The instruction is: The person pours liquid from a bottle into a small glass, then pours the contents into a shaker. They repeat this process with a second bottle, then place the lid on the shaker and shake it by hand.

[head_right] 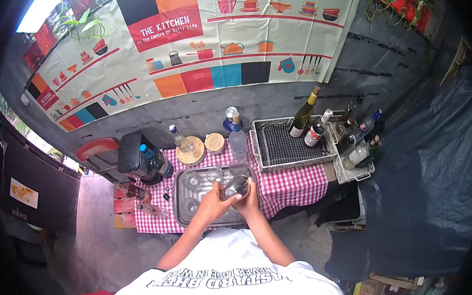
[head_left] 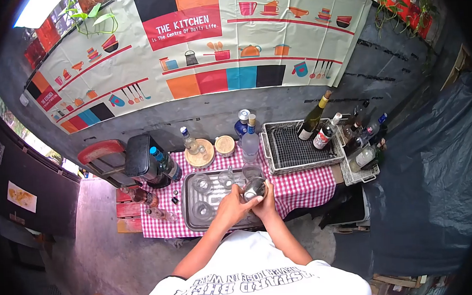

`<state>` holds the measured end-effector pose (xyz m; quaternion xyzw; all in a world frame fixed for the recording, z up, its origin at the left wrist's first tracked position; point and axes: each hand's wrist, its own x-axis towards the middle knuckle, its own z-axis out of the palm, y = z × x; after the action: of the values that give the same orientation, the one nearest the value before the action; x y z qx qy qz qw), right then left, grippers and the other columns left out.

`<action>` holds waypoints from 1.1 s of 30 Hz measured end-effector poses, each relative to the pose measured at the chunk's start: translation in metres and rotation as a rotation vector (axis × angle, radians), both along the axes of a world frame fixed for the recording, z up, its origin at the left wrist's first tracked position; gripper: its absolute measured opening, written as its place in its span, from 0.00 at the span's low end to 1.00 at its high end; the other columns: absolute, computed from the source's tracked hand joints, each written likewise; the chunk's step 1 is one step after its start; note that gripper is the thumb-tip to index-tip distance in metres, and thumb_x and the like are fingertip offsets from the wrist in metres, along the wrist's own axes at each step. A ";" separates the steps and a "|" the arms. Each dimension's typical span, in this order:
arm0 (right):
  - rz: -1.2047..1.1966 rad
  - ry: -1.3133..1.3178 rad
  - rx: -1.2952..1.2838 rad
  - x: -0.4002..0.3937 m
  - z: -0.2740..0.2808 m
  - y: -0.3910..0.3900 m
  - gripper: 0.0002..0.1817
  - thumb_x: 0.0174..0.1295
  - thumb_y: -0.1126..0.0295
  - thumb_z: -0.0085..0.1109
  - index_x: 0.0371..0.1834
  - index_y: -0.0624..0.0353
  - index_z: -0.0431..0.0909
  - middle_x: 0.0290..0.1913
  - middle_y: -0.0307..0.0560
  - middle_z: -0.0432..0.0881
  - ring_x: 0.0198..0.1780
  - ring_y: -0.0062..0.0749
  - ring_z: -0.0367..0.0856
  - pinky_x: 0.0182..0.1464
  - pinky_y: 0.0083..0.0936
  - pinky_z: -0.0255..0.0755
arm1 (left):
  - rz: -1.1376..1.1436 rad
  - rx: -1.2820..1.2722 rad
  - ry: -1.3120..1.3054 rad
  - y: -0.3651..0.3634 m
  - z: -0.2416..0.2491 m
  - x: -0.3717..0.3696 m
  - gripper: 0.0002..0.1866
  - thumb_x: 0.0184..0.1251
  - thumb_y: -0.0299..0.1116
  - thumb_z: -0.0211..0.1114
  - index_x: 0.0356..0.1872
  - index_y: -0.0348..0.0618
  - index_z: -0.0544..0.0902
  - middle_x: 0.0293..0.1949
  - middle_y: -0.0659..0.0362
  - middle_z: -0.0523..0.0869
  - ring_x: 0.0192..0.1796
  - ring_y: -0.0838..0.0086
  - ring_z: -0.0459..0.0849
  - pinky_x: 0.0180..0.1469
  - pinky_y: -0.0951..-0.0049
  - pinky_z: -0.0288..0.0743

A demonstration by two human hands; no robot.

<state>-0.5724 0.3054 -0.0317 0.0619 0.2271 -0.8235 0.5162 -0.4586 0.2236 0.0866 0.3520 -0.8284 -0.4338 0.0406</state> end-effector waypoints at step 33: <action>-0.184 2.009 -0.111 0.064 0.166 -0.082 0.47 0.39 0.64 0.84 0.63 0.46 0.61 0.56 0.60 0.78 0.52 0.54 0.85 0.47 0.40 0.83 | -0.062 0.097 0.487 -0.091 -0.010 0.114 0.23 0.48 0.31 0.75 0.47 0.37 0.79 0.45 0.52 0.80 0.53 0.59 0.82 0.57 0.60 0.74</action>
<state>-0.5088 0.2236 0.1345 -0.6672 0.5121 -0.5404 0.0223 -0.3448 0.1328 0.0766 0.2131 -0.7829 -0.5459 0.2089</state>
